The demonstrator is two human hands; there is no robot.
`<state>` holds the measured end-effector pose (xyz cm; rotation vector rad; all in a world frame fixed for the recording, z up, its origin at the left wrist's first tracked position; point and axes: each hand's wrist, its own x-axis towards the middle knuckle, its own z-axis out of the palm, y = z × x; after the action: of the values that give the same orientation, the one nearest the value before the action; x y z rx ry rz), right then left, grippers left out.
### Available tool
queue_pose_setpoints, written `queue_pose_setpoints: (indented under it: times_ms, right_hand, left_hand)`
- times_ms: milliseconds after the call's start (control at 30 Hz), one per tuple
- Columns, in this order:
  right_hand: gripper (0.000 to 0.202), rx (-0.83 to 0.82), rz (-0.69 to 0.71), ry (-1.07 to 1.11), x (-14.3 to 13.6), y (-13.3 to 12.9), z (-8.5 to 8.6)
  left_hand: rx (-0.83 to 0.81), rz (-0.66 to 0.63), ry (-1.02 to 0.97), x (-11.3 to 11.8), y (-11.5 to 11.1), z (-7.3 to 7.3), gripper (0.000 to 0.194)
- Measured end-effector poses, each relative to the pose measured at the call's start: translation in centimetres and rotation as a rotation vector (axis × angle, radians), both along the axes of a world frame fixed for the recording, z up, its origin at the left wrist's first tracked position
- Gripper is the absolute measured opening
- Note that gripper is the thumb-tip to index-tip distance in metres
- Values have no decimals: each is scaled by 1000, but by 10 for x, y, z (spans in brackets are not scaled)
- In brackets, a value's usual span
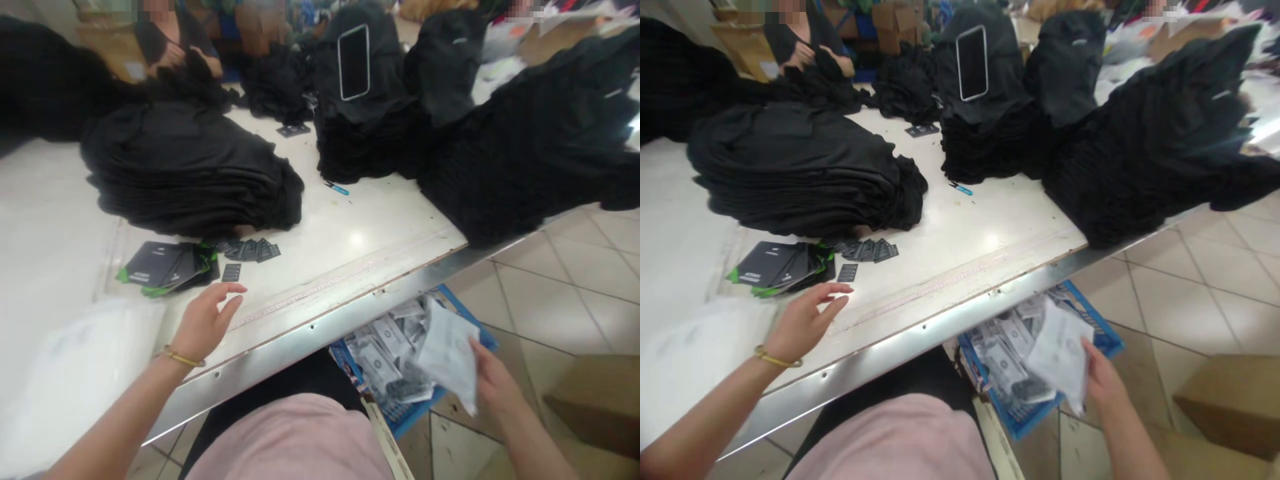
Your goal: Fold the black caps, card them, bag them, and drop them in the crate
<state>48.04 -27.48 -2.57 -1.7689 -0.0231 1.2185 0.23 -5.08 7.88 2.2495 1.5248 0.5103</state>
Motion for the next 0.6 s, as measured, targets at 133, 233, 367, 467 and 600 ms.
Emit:
queue_pose_setpoints:
  times_ms: [133,233,367,467,600]
  right_hand:
    - [28,-4,-36,2,1,-1,-38]
    - [16,22,86,117,-23,24,-30]
    - [28,149,525,176,-58,76,25]
    - [31,261,813,99,-89,126,75]
    - [35,452,870,-216,-151,211,120]
  left_hand:
    - [173,-92,32,-5,6,5,25]
    - [418,-53,53,-7,35,31,30]
    - [703,31,136,-22,99,79,51]
    - [706,162,176,-42,145,108,60]
    - [621,223,353,-79,186,129,40]
